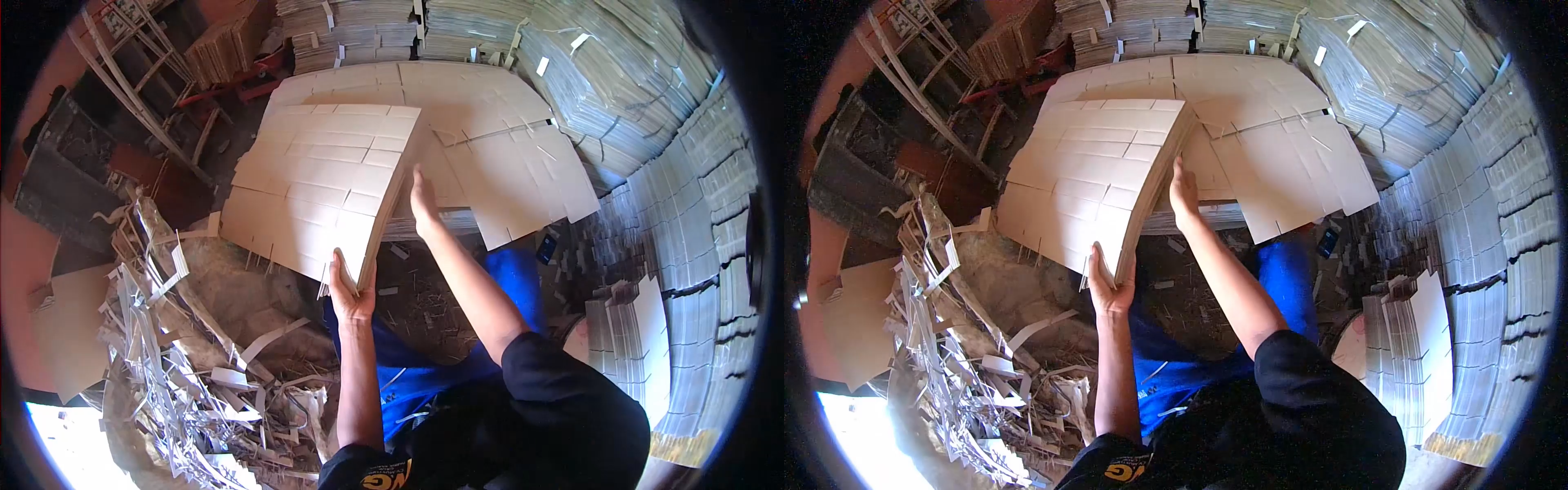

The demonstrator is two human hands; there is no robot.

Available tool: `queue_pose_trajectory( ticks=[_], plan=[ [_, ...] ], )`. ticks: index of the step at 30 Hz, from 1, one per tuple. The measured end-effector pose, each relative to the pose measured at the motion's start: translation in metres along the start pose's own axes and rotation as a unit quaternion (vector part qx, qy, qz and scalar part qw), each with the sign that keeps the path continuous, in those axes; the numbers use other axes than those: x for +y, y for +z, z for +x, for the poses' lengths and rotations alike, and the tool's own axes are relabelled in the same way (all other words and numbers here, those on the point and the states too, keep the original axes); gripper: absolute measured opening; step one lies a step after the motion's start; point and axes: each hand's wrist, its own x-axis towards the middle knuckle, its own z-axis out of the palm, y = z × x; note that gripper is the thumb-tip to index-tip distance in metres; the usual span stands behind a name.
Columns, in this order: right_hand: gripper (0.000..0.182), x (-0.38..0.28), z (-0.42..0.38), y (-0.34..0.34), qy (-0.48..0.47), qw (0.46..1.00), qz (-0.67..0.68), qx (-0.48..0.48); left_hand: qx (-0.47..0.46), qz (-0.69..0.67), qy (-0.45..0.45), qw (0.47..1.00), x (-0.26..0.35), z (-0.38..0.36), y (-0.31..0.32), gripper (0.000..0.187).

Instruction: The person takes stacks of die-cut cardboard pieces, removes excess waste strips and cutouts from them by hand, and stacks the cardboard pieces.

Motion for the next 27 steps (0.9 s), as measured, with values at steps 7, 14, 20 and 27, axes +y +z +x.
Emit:
queue_pose_trajectory(
  ticks=[7,14,20,27],
  plan=[
    [0.084,-0.038,-0.048,-0.015,-0.108,0.991,0.039,-0.071,-0.026,-0.027,-0.015,0.999,0.002,-0.003,0.019,0.036],
    [0.090,-0.064,-0.044,0.005,0.008,0.988,-0.145,-0.047,-0.006,-0.020,-0.018,1.000,-0.010,0.003,0.015,0.032],
    [0.101,-0.050,-0.047,0.007,0.056,0.996,-0.053,-0.038,0.013,-0.014,-0.027,0.999,-0.007,-0.001,0.020,0.030],
    [0.105,-0.059,-0.048,0.011,0.038,0.985,0.081,-0.145,-0.019,-0.006,-0.021,1.000,-0.003,0.000,0.025,0.031]
  ],
)
